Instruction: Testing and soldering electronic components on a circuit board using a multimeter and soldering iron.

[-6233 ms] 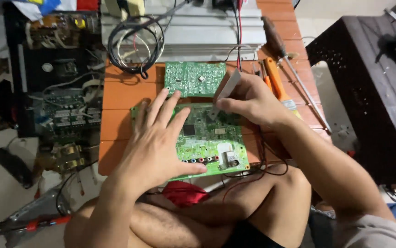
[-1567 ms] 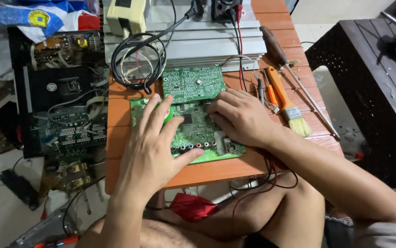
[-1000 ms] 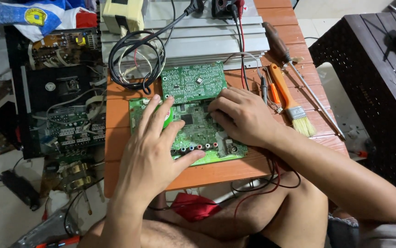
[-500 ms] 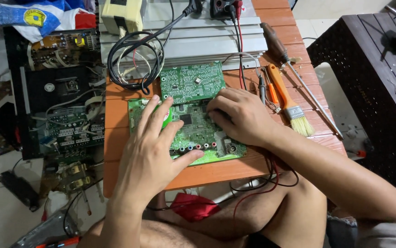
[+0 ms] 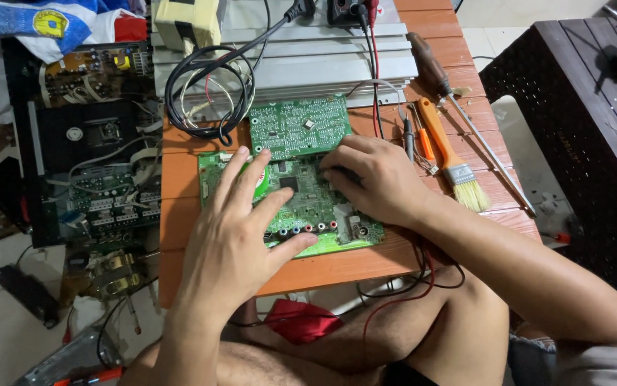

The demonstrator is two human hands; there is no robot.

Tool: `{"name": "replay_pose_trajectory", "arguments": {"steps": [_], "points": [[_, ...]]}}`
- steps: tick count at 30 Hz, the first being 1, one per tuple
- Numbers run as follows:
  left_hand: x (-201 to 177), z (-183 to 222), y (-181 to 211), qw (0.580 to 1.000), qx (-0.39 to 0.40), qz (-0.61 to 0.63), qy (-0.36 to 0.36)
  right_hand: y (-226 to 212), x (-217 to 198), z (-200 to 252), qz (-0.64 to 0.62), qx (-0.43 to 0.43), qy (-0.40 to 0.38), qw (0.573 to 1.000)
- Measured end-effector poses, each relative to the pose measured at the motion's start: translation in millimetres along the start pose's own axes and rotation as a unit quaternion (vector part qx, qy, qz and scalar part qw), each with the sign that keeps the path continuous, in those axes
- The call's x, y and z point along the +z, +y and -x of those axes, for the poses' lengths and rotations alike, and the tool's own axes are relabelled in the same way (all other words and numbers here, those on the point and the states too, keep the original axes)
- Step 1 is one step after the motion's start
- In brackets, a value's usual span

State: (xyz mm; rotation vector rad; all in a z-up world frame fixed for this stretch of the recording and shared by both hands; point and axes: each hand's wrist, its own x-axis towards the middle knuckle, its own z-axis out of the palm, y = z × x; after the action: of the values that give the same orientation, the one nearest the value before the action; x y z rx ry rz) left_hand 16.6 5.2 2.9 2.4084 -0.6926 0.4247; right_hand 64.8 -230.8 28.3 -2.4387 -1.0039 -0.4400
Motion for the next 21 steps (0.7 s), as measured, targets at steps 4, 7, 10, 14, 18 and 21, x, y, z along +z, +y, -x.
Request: {"name": "replay_pose_trajectory", "arguments": {"steps": [4,7,10,14,18,21], "points": [[-0.3,0.0,1.1,1.000,-0.007,0.001,-0.004,0.5,0.5,-0.2,-0.009,0.013,-0.008,1.000],[-0.4,0.0,1.4,1.000,-0.006,0.006,-0.004,1.8,0.4,-0.3,-0.018,0.021,-0.012,1.000],[-0.9,-0.2,1.5,1.000,-0.007,0.008,-0.005,2.9,1.3,-0.2,-0.025,0.027,-0.018,0.999],[0.0,-0.1,0.7,1.000,-0.010,0.010,-0.008,2.3,1.4,-0.7,-0.022,0.020,-0.012,1.000],[-1.2,0.1,2.1,1.000,-0.005,0.007,-0.001,2.2,0.8,-0.7,-0.030,0.026,-0.021,0.999],[-1.6,0.1,2.9,1.000,-0.005,0.009,0.000,3.6,2.5,1.1,-0.013,0.031,-0.008,0.999]]}}
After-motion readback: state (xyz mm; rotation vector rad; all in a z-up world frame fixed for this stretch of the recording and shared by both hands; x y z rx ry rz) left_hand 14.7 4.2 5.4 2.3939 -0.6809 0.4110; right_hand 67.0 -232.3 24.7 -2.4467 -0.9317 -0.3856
